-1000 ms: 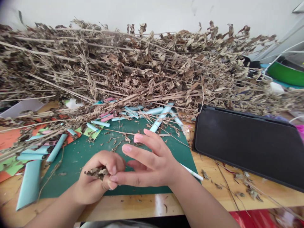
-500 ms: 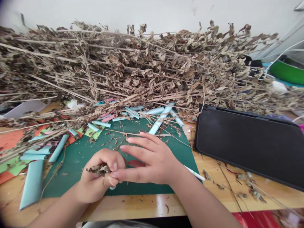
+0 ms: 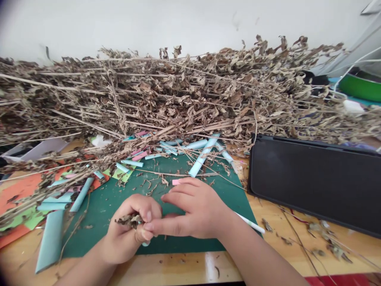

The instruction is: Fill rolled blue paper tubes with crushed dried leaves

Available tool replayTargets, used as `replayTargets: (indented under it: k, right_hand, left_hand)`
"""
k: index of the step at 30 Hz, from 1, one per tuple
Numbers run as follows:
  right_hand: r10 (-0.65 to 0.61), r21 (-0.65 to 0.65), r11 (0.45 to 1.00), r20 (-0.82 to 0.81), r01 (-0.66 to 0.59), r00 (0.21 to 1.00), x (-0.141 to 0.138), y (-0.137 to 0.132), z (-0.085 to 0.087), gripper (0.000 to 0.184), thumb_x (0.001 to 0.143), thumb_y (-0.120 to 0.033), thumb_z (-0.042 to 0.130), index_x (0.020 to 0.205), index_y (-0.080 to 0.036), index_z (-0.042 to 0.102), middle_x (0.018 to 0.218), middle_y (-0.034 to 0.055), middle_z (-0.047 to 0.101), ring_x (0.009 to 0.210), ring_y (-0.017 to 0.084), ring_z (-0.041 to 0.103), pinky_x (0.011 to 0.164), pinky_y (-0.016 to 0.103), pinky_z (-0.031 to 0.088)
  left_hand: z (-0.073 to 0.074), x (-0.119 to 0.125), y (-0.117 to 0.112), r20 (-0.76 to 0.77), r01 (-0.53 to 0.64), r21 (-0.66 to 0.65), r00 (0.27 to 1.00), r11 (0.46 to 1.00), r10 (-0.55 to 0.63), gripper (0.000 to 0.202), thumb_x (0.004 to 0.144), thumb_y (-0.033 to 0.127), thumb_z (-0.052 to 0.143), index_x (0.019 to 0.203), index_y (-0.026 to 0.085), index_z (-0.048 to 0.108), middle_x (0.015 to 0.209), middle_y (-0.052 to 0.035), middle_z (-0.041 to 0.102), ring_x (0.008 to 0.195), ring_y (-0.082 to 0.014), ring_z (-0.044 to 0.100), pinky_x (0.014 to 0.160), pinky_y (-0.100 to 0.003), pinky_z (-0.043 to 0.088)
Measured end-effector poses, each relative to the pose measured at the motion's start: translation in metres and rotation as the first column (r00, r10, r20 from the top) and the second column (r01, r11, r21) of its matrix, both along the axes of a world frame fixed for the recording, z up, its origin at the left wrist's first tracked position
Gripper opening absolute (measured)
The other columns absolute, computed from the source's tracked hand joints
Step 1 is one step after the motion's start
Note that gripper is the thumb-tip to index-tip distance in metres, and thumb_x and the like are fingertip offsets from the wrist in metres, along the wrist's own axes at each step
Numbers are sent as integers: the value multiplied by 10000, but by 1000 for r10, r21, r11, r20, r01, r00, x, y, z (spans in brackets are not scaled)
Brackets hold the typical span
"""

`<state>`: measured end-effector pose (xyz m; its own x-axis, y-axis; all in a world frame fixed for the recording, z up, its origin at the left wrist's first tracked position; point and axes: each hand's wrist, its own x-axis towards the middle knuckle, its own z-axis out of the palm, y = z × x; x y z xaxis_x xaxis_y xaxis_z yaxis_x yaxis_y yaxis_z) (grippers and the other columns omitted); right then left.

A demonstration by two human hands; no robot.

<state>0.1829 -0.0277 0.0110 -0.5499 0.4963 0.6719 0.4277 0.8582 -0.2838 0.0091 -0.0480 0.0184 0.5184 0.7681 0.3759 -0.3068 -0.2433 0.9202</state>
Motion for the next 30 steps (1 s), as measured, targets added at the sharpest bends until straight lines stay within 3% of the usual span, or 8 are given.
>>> replayTargets:
  k: [10, 20, 30]
  right_hand:
    - [20, -27, 999, 5, -20, 1000, 0, 1, -1, 200, 734, -355, 574, 928, -313, 599, 795, -29, 651, 778, 101, 589, 824, 282, 429]
    - [-18, -18, 1000, -6, 17, 1000, 0, 0, -1, 369, 716, -314, 583, 1078, -274, 520, 926, 8, 636, 851, 126, 579, 779, 278, 456]
    - [-14, 48, 999, -8, 14, 1000, 1, -1, 0, 267, 716, -302, 578, 981, -334, 571, 974, -7, 612, 888, 130, 568, 774, 283, 462]
  left_hand:
    - [0, 0, 0, 11, 0, -22, 1000, 1000, 0, 127, 780, 169, 527, 863, 185, 432, 716, 5, 467, 584, -50, 436, 540, -135, 379]
    - [0, -1, -1, -12, 4, 1, 1000, 1000, -4, 134, 774, 161, 532, 868, 195, 441, 728, 10, 477, 607, -50, 442, 575, -138, 392]
    - [2, 0, 1, -11, -5, 48, 1000, 999, 6, 112, 779, 178, 528, 851, 187, 442, 713, 5, 481, 595, -54, 449, 561, -144, 398]
